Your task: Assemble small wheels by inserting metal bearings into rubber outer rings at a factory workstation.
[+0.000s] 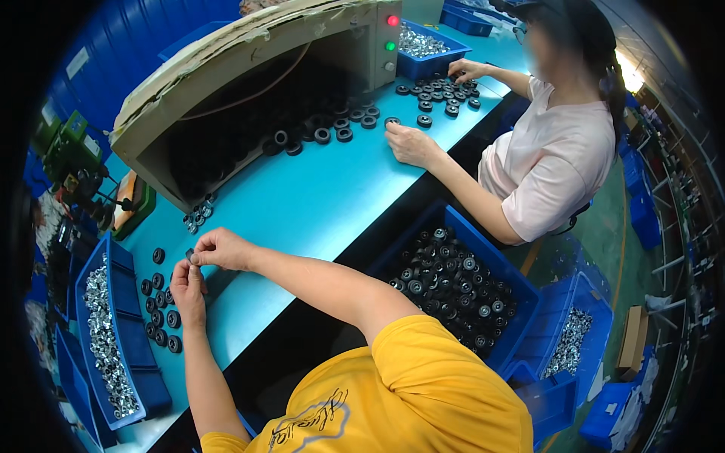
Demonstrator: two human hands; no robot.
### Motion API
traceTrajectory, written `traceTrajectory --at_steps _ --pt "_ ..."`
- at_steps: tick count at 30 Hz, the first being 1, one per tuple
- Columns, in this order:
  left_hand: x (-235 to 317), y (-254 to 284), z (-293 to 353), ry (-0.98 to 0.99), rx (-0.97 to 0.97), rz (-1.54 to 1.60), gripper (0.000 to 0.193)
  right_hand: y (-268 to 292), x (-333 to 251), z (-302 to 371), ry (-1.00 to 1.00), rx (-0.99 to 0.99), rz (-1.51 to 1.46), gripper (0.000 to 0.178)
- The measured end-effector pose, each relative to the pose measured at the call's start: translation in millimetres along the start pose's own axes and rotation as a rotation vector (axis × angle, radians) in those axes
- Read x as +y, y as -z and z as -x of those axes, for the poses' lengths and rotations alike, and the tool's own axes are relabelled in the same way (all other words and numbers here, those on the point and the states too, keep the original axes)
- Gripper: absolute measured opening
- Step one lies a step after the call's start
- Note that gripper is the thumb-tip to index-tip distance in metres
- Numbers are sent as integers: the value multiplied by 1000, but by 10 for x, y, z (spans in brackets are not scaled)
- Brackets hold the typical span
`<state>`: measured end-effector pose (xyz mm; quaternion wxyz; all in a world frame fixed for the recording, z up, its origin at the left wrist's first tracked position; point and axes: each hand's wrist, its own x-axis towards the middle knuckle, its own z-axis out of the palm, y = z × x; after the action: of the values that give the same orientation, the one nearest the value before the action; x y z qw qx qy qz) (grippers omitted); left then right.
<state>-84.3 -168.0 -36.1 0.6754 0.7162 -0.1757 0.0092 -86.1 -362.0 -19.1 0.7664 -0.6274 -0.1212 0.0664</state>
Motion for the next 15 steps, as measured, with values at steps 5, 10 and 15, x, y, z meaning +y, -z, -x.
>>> traceTrajectory --at_steps 5,10,15 --pt "-47 45 -4 -33 76 -180 20 -35 19 -16 178 67 166 21" --pt "222 -1 24 114 -1 118 14 -90 -107 18 306 99 419 17" --pt "192 21 30 146 -18 300 11 -180 -99 38 239 97 392 18"
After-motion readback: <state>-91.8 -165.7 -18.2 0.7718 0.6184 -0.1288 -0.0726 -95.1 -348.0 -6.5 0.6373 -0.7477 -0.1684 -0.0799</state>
